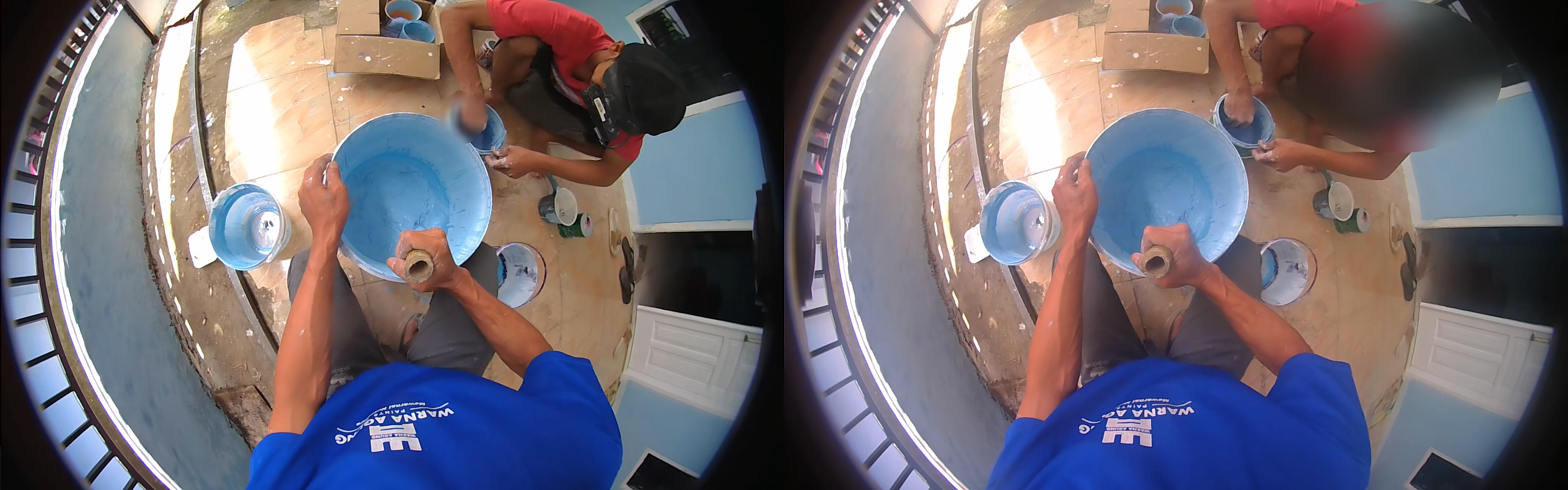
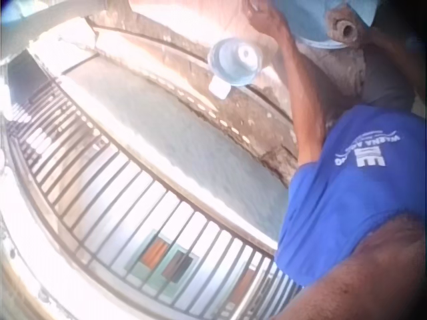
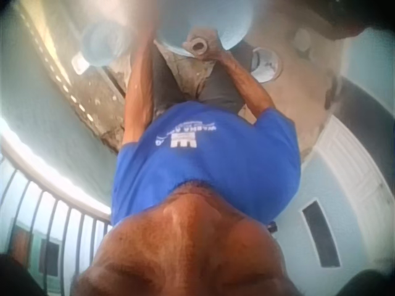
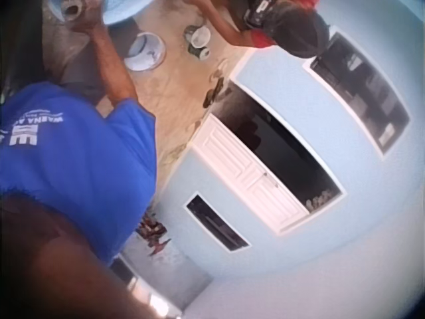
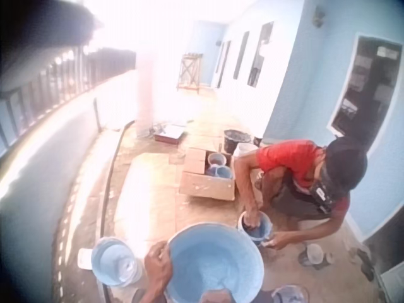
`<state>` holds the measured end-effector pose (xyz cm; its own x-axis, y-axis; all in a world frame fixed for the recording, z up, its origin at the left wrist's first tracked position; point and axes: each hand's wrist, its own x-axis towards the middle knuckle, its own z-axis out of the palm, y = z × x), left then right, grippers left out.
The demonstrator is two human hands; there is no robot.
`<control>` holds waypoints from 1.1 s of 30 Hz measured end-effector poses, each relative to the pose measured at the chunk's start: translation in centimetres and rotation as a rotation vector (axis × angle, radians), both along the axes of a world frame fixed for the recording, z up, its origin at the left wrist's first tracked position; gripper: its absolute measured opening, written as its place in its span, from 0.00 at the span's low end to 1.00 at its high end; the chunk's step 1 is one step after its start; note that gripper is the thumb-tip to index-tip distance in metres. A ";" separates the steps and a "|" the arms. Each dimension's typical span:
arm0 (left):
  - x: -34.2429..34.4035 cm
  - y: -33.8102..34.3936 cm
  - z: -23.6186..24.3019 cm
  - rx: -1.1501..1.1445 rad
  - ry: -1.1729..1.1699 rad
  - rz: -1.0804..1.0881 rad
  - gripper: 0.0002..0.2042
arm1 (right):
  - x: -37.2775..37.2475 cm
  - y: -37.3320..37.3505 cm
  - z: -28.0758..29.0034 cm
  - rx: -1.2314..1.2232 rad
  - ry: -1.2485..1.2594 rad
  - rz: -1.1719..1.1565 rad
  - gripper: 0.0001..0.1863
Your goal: The person pours light blue paint from a small bucket into a larger bucket and stirs it with a cylindrical tool. Another person nearby also stirs paint in a separate container. The camera wearer continues mixing the paint in the large bucket throughout the clip.
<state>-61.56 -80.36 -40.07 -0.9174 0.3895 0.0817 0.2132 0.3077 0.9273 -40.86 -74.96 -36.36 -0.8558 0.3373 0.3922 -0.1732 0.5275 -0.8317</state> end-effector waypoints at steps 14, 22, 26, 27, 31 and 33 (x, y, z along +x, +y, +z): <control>-0.1 0.0 0.5 -0.014 0.011 -0.047 0.15 | -12.0 2.9 -0.8 -0.320 0.322 -0.433 0.12; 0.0 -0.3 1.3 -0.001 -0.006 -0.093 0.16 | -12.1 3.2 -0.7 -0.154 0.352 -0.531 0.17; 0.0 -0.4 1.2 0.012 0.008 -0.078 0.15 | -9.7 1.8 -0.6 -0.222 0.266 -0.446 0.15; 0.0 -0.3 1.1 0.023 0.025 -0.083 0.15 | -8.9 1.5 -0.7 -0.250 0.256 -0.434 0.15; 0.0 -0.3 1.1 0.015 0.009 -0.081 0.15 | -4.8 0.0 -0.7 -0.353 0.224 -0.361 0.14; -0.2 -0.3 0.4 0.019 0.024 -0.082 0.15 | -2.6 0.0 -0.3 -0.418 0.199 -0.318 0.13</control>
<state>-61.76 -80.66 -39.66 -0.8804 0.4610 0.1109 0.2587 0.2709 0.9272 -43.46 -74.94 -36.67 -0.6095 0.7282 0.3135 -0.2349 0.2118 -0.9487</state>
